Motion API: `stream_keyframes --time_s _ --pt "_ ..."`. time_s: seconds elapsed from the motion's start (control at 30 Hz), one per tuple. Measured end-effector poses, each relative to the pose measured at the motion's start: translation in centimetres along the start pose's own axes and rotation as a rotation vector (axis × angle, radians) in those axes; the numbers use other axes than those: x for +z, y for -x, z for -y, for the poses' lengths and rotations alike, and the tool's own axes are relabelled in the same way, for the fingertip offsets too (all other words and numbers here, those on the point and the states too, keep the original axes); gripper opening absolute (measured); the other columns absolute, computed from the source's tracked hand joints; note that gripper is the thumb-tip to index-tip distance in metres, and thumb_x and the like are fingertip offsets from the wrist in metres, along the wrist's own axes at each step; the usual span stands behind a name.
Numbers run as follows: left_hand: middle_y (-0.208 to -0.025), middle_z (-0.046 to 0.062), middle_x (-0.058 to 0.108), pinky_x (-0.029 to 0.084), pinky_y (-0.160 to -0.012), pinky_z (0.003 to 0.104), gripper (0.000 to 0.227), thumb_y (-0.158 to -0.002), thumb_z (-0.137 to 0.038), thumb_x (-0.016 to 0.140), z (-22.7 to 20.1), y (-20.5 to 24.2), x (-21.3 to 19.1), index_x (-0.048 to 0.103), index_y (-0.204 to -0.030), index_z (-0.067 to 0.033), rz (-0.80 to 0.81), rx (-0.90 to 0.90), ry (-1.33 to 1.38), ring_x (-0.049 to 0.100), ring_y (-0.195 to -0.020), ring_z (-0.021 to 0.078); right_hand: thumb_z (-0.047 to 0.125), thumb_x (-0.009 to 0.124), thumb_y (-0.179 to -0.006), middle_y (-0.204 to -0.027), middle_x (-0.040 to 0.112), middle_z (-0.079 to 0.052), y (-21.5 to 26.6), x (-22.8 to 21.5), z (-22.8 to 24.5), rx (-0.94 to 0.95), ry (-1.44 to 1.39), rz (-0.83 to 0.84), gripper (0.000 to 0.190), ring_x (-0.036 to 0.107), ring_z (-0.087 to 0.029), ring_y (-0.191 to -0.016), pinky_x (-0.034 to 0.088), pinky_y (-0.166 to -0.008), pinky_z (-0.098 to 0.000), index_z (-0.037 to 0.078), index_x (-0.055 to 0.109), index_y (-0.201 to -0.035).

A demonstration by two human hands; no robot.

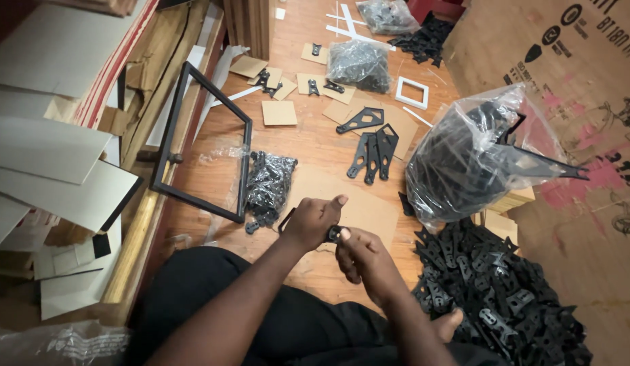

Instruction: Assemble parts of a picture frame using small plastic components and a frame piece.

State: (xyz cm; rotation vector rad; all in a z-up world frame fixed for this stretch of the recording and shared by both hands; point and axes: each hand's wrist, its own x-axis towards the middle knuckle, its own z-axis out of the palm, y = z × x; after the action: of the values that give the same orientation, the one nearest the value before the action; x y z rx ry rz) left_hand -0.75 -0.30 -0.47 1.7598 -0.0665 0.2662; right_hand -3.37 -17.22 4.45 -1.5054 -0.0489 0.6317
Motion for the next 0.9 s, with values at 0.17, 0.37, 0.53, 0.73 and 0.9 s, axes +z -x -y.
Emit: stream_keyframes --time_s 0.17,0.37,0.53,0.73,0.9 --pt "-0.048 0.013 0.053 0.046 -0.05 0.042 0.066 -0.101 -0.052 0.052 0.0 0.2 -0.1 0.06 -0.064 0.0017 0.218 -0.046 -0.06 0.054 -0.044 0.0239 0.035 0.06 -0.101 -0.053 0.044 0.003 -1.0 -1.0 -1.5 0.052 0.051 0.104 0.045 0.031 -0.007 -0.043 0.022 -0.04 -0.0261 0.01 0.052 -0.065" --pt "-0.049 0.009 0.054 0.047 -0.052 0.039 0.068 -0.102 -0.055 0.048 0.8 0.2 0.3 0.061 -0.063 -0.0008 0.308 -0.024 -0.029 0.054 -0.046 0.0214 0.027 0.068 -0.097 -0.05 0.043 0.004 -1.0 -1.0 -1.7 -0.011 0.215 0.066 0.048 0.032 -0.007 -0.044 0.025 -0.042 -0.0279 0.01 0.049 -0.056" --pt "-0.052 0.012 0.059 0.049 -0.054 0.042 0.065 -0.101 -0.053 0.049 1.0 0.0 1.1 0.064 -0.061 -0.003 0.207 -0.014 -0.102 0.062 -0.05 0.0283 0.027 0.071 -0.093 -0.051 0.05 -0.001 -0.7 -1.0 -1.4 -0.092 0.453 -0.072 0.044 0.038 -0.01 -0.046 0.032 -0.044 -0.0328 0.002 0.057 -0.059" --pt "-0.055 0.014 0.064 0.052 -0.06 0.045 0.063 -0.102 -0.052 0.05 0.2 0.3 1.0 0.068 -0.063 -0.0051 0.248 -0.019 -0.308 0.067 -0.058 0.035 0.037 0.068 -0.091 -0.053 0.065 -0.01 0.0 -0.8 0.5 -0.002 0.816 -0.094 0.045 0.058 -0.017 -0.046 0.046 -0.049 -0.0366 -0.001 0.071 -0.068" --pt "-0.072 0.016 0.068 0.052 -0.065 0.047 0.047 -0.101 -0.045 0.056 0.1 -0.7 -0.4 0.072 -0.081 -0.0054 0.214 0.213 -0.314 0.068 -0.072 0.0369 0.043 0.064 -0.093 -0.056 0.069 -0.009 -2.3 -4.3 -0.6 0.099 0.818 -0.06 0.046 0.062 -0.017 -0.048 0.049 -0.049 -0.0337 0.003 0.076 -0.074"
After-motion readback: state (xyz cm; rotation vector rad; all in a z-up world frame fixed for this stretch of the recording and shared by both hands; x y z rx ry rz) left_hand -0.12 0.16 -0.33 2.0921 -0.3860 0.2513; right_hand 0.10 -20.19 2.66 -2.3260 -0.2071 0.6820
